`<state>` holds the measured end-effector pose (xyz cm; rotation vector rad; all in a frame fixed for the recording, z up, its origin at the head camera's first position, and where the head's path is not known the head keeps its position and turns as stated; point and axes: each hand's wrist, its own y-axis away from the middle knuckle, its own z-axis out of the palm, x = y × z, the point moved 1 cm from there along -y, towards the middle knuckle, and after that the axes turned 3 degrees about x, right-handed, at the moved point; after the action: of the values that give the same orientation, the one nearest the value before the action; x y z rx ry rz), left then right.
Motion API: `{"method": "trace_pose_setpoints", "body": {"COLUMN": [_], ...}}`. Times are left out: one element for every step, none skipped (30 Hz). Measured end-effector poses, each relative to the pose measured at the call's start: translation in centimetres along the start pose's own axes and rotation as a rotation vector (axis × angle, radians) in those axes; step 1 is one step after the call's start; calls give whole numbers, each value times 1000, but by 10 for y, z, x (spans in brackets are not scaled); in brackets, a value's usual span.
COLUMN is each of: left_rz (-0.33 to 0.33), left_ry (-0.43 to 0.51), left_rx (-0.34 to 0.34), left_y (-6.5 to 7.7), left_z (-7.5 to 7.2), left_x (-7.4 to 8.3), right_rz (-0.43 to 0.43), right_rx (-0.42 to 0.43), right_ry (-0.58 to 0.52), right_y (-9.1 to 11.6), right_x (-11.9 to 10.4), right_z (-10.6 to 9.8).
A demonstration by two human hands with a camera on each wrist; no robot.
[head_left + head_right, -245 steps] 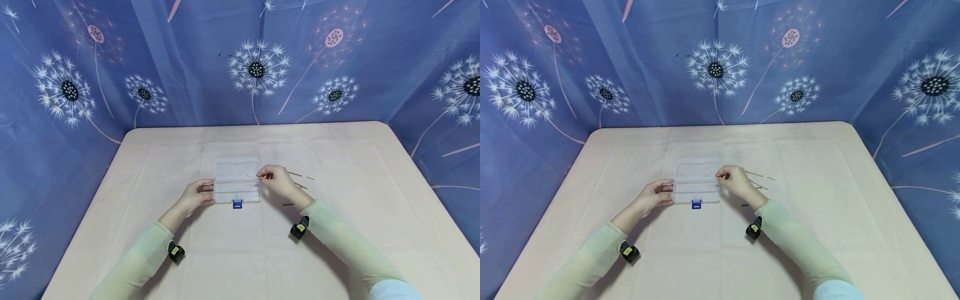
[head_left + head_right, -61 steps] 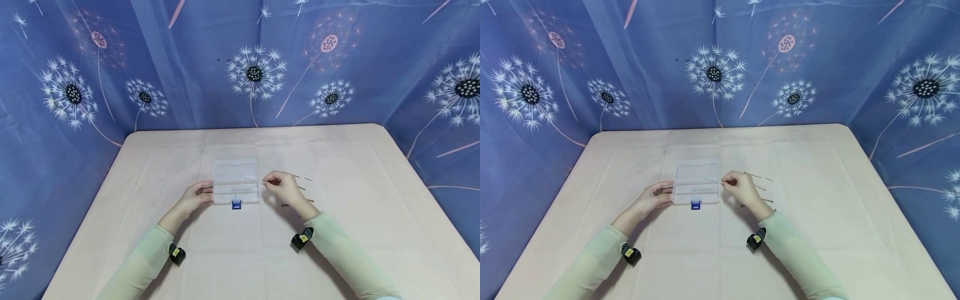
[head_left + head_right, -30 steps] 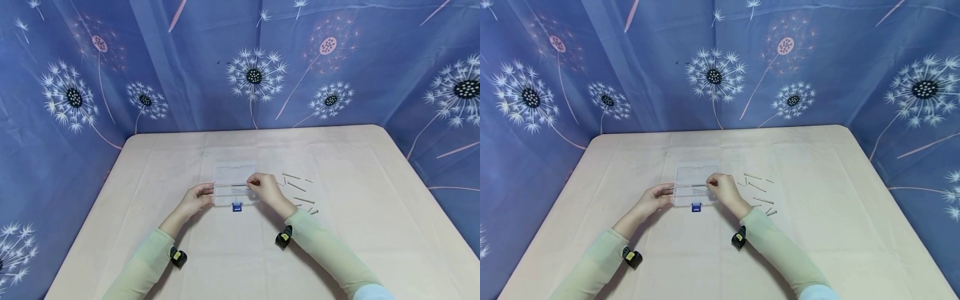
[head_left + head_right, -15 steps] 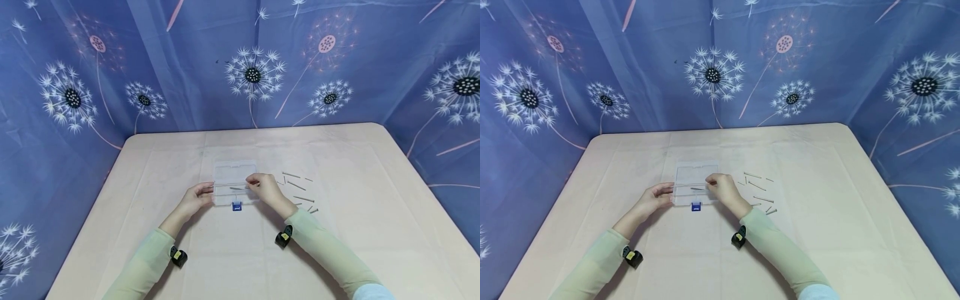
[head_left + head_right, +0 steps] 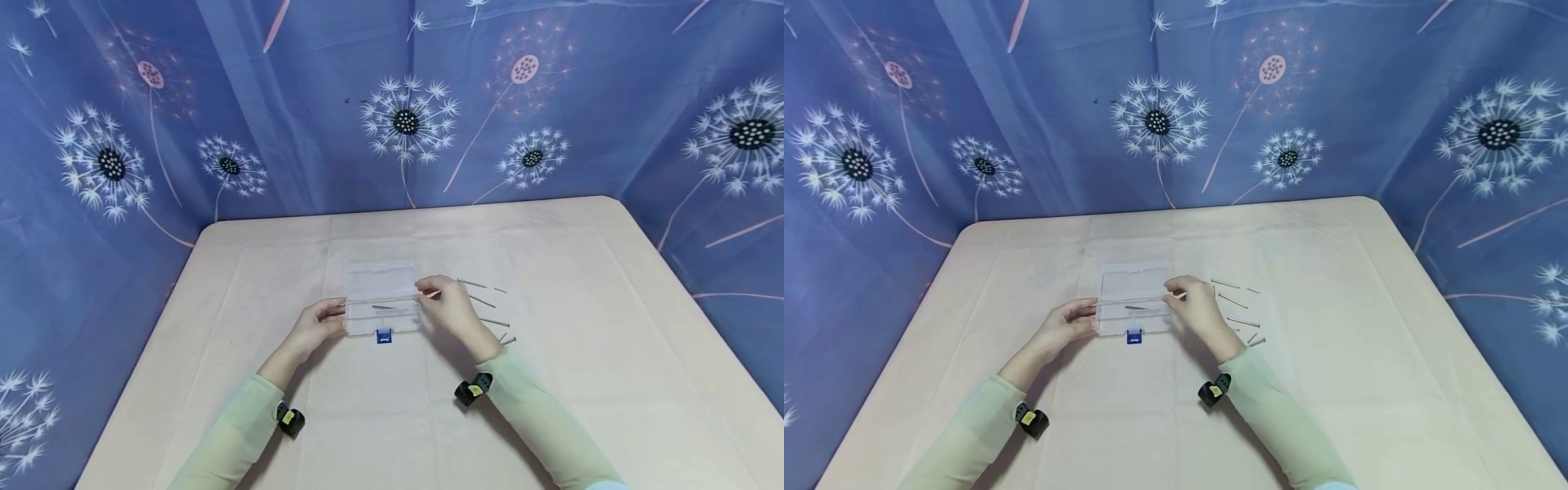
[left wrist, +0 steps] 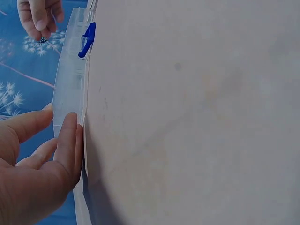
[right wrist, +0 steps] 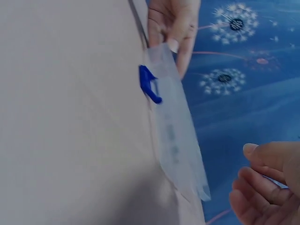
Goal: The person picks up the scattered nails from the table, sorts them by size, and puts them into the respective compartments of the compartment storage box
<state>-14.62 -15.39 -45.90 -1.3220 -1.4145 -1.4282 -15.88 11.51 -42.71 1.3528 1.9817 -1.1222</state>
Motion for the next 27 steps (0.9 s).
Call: {"method": "trace_pose_setpoints", "body": {"left_rz": [1, 4, 4, 7, 6, 6, 7, 5, 3, 1, -3, -6, -8, -10, -8, -9, -11, -12, -14, -16, -18, -23, -24, -22, -21, -18, -16], "left_ry": [0, -1, -1, -3, -4, -6, -6, -3, -1, 2, 8, 14, 21, 28, 30, 34, 36, 37, 38, 37, 37, 39, 39, 38, 37, 38, 40], "left_rx": [0, -2, -2, -2, -1, -3, -5, -7, -9, -10, -13, -14, -14, -16, -16, -15, -15, -12, -11, -12, -12, -11, -11, -11, -16, -19, -20], "left_y": [0, 0, 0, 0, 0, 0, 0, 0, 0, 0, 0, 0, 0, 1, 1, 1, 2, 2, 2, 2, 2, 1, 1, 1, 0, 0, 0], "left_z": [0, 0, 0, 0, -1, -1, -1, 0, 0, 0, 0, 0, 0, 0, 0, 0, 0, 0, 0, 0, 0, 1, 0, 0, 0, 0, 0], "left_x": [0, 0, 0, 0, 0, 0, 0, 0, 0, 0, 0, 0, -1, -1, -2, -2, -2, -2, -2, -2, -2, -2, -2, -2, -1, -1, -1], "right_rz": [2, 3, 6, 9, 9, 11, 10, 11, 12, 12, 14, 17, 18, 20, 21, 26, 31, 37, 39, 45, 51, 57, 60, 61, 64, 68, 72], "right_rx": [14, 27, 39, 51, 59, 67, 72, 77, 82, 84, 87, 89, 88, 86, 82, 76, 70, 61, 53, 46, 39, 32, 26, 20, 14, 6, -3], "right_ry": [0, 3, 13, 19, 29, 45, 64, 85, 104, 121, 139, 155, 169, 180, 192, 201, 208, 219, 227, 233, 238, 244, 254, 262, 266, 270, 276], "right_y": [1, 2, 2, 3, 4, 5, 7, 8, 9, 11, 13, 15, 17, 18, 20, 22, 24, 26, 28, 30, 32, 33, 35, 36, 37, 38, 39], "right_x": [0, 1, 2, 2, 3, 3, 4, 5, 7, 8, 9, 10, 12, 13, 15, 16, 18, 20, 21, 22, 24, 24, 25, 26, 27, 27, 28], "right_z": [-3, -6, -9, -13, -16, -19, -22, -25, -28, -31, -34, -37, -39, -42, -45, -47, -50, -52, -55, -58, -60, -63, -65, -68, -71, -73, -75]}}
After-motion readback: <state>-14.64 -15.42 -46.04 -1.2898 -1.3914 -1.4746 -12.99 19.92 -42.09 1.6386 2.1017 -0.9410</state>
